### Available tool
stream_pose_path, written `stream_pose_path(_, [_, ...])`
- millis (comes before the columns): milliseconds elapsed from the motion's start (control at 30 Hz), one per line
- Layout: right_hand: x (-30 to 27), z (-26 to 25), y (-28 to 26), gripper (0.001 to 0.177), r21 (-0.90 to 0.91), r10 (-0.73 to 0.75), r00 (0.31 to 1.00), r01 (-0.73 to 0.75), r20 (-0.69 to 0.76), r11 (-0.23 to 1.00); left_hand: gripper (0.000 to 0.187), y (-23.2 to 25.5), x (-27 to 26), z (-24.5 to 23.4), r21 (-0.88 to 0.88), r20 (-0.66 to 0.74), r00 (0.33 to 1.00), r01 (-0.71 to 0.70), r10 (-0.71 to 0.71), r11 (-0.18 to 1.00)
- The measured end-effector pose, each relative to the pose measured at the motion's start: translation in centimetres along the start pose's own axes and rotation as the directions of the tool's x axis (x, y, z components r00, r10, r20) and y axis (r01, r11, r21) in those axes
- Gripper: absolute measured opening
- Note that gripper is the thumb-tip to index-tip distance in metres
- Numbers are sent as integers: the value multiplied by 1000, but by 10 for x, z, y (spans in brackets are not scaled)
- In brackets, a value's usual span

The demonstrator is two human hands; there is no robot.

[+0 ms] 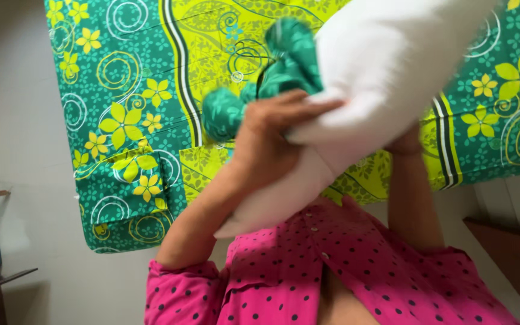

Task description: The person places a white pillow on a bed, unfolds a green and yellow patterned pillowcase, and inserts the pillow into the case. They adjust the corners and smooth the fabric to fit the pillowcase around the pillow.

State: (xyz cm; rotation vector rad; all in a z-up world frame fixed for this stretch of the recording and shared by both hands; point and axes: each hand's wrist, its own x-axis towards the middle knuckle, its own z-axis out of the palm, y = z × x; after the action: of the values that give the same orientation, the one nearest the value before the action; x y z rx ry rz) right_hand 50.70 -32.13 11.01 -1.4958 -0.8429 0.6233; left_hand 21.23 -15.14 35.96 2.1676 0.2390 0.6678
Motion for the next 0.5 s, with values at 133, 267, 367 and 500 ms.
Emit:
stream_pose_path(133, [-25, -48, -26, 59, 96, -103, 978, 122, -182, 988, 59, 38, -9, 5, 37, 152, 984, -103, 96, 994])
stream_pose_path(267, [-44, -64, -42, 57, 101, -146, 945, 182, -293, 978, 61, 42, -29, 4, 41, 265, 957, -136, 120, 990])
stream_pose_path(367, [-46, -56, -49, 55, 108, -170, 932, 214, -319, 971, 65, 39, -39, -2, 99, 353, 932, -130, 87, 987])
stream_pose_path(500, [-51, -35, -58, 53, 122, -175, 931, 224, -321, 967, 68, 23, -38, -4, -9, 305, 952, -35, 36, 999])
